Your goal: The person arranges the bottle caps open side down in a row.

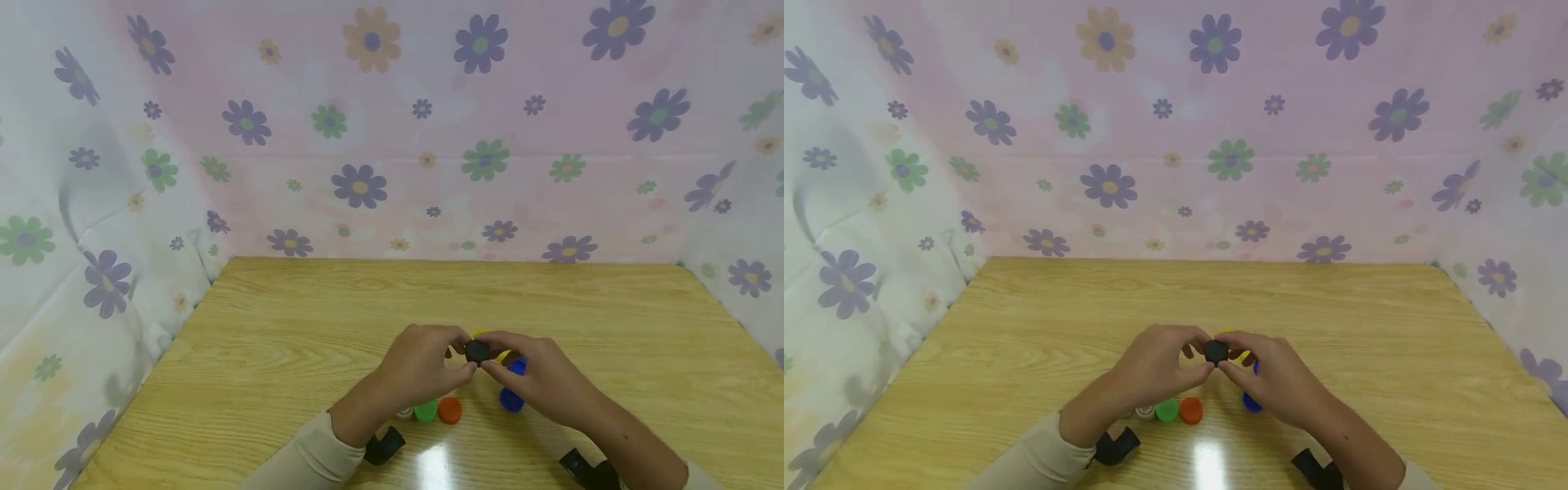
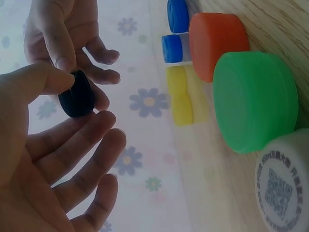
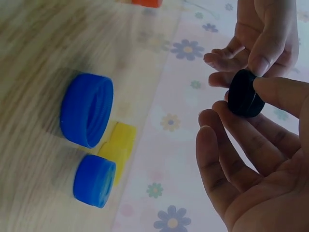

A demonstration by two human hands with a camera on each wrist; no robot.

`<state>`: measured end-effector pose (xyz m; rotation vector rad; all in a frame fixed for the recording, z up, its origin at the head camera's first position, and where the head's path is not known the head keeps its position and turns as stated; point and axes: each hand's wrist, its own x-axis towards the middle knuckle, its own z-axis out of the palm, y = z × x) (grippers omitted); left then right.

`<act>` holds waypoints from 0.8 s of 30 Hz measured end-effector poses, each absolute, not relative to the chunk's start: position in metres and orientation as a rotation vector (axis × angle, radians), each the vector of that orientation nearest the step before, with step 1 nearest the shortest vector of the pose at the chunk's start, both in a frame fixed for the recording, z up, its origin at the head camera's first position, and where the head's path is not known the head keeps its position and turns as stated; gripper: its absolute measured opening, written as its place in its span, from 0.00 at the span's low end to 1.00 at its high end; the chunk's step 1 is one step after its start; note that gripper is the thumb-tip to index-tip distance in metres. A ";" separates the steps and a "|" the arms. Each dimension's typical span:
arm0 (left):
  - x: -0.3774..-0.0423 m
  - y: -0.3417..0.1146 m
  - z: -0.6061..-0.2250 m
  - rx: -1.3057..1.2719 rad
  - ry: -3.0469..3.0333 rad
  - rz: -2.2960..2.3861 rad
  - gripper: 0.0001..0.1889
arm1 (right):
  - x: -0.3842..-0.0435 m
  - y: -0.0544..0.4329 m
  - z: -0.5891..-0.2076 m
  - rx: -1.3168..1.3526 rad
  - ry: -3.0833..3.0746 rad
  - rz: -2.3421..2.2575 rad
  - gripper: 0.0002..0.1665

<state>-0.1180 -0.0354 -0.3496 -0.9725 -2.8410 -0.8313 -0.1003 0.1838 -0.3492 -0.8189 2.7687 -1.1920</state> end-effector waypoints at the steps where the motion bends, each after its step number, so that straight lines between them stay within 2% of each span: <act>1: -0.118 -0.035 -0.350 -0.982 -2.842 -0.827 0.13 | -0.099 0.185 -0.349 -0.815 2.759 -1.198 0.21; 8: -0.115 -0.029 -0.349 -1.058 -2.853 -0.810 0.14 | -0.089 0.191 -0.357 -0.804 2.797 -1.207 0.19; 20: -0.109 -0.026 -0.353 -1.131 -2.900 -0.653 0.14 | -0.078 0.194 -0.374 -1.022 2.867 -1.242 0.20; 24: -0.108 -0.026 -0.352 -1.138 -2.928 -0.592 0.13 | -0.079 0.193 -0.374 -0.997 2.832 -1.214 0.18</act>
